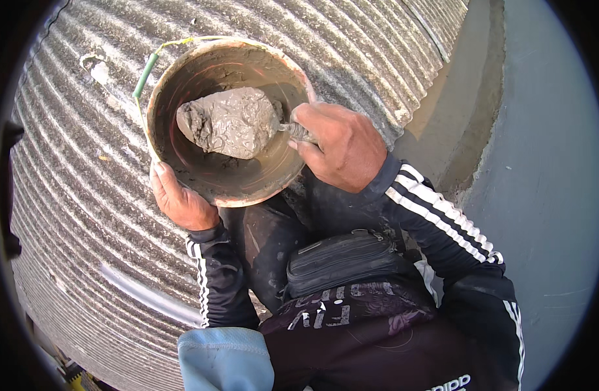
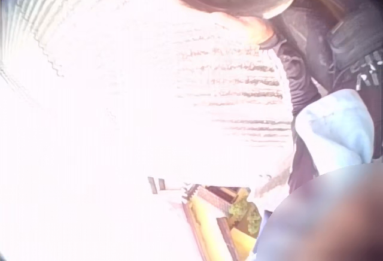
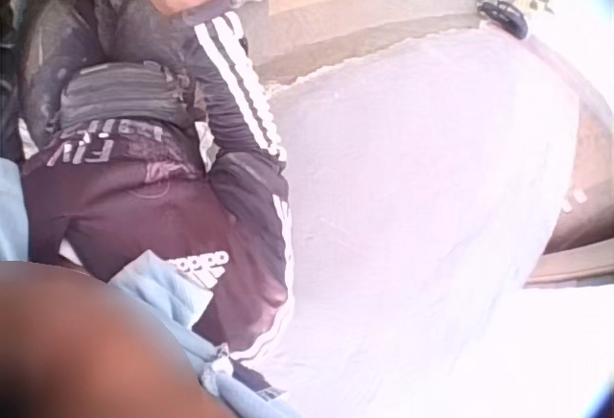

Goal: The person scoops cement from a bucket with a trowel and spreads it along the junction between a corrugated roof and a wall. They repeatedly smooth the cement to create a continuous seal along the edge.

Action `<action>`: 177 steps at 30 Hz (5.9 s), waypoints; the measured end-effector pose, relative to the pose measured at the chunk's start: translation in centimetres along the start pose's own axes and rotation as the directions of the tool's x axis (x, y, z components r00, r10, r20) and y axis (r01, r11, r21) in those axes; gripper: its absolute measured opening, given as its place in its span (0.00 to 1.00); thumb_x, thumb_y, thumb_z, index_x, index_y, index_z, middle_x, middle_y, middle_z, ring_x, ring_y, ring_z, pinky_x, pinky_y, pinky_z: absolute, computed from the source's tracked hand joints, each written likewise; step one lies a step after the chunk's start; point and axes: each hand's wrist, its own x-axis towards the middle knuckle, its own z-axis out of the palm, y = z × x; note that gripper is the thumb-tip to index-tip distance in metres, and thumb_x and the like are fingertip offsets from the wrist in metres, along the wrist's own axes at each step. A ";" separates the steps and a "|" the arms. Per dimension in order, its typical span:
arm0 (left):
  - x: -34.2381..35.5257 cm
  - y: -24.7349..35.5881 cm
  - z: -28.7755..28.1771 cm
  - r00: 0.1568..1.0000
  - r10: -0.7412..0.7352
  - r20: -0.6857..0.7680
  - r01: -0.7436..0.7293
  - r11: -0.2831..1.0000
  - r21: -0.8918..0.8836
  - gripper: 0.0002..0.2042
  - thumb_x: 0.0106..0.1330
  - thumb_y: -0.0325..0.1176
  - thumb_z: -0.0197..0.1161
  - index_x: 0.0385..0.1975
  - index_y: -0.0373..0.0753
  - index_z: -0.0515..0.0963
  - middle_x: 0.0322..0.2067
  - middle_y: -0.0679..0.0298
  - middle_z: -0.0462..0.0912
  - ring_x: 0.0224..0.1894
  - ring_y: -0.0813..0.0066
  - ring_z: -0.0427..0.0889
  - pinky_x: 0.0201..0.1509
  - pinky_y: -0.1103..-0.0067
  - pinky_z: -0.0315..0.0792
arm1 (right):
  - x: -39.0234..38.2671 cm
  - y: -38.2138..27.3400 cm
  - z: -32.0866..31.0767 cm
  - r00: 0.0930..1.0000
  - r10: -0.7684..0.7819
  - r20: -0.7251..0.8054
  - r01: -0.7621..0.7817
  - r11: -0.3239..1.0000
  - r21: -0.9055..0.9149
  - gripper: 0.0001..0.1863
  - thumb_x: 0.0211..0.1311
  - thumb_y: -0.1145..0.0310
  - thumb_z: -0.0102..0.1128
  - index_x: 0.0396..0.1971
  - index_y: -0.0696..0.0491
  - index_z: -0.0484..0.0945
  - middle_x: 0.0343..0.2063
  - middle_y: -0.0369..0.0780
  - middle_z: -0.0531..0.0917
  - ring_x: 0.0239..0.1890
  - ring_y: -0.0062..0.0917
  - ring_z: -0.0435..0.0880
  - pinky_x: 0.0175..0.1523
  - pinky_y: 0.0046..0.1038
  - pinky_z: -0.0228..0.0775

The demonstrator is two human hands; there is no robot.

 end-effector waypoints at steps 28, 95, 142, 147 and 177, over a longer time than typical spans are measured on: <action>0.9 -4.7 -4.2 0.779 0.499 0.380 -0.622 0.537 0.570 0.19 0.80 0.34 0.47 0.64 0.32 0.74 0.63 0.41 0.75 0.63 0.45 0.76 0.69 0.63 0.68 | -39.3 23.7 3.5 -0.398 0.914 0.079 -0.533 -0.300 0.791 0.16 0.71 0.60 0.59 0.49 0.57 0.76 0.35 0.45 0.82 0.28 0.37 0.86 0.28 0.44 0.87; -0.2 -4.2 -3.5 0.883 0.406 0.234 -0.461 0.661 0.593 0.20 0.81 0.33 0.45 0.65 0.32 0.73 0.65 0.38 0.73 0.65 0.44 0.75 0.71 0.64 0.67 | -39.1 25.2 3.6 -0.496 0.855 -0.153 -0.588 -0.200 0.784 0.16 0.68 0.61 0.56 0.42 0.61 0.78 0.27 0.45 0.81 0.22 0.39 0.83 0.26 0.45 0.77; 0.6 -2.9 -2.6 0.986 0.118 0.119 -0.160 0.877 0.452 0.22 0.79 0.38 0.52 0.65 0.29 0.72 0.63 0.42 0.75 0.63 0.51 0.76 0.69 0.67 0.68 | -37.7 17.7 7.7 -0.516 0.855 -0.051 -0.375 -0.172 0.911 0.15 0.61 0.60 0.60 0.42 0.53 0.74 0.25 0.42 0.76 0.21 0.36 0.79 0.24 0.45 0.75; 0.3 -1.1 -1.0 0.999 0.016 0.035 -0.021 0.991 0.134 0.25 0.79 0.40 0.56 0.63 0.21 0.71 0.60 0.47 0.76 0.58 0.63 0.75 0.66 0.72 0.68 | -28.3 16.7 4.8 0.072 0.964 -0.257 -0.678 0.236 0.696 0.12 0.65 0.66 0.64 0.38 0.55 0.71 0.22 0.37 0.78 0.16 0.22 0.75 0.23 0.30 0.73; -12.2 2.5 -15.6 0.964 0.009 -0.267 0.129 0.859 0.495 0.08 0.65 0.30 0.67 0.42 0.38 0.84 0.51 0.53 0.86 0.59 0.50 0.80 0.66 0.60 0.69 | 3.5 -0.7 4.6 0.829 -0.286 0.480 0.434 0.871 -0.230 0.19 0.60 0.75 0.66 0.50 0.57 0.73 0.44 0.51 0.77 0.50 0.50 0.78 0.54 0.45 0.70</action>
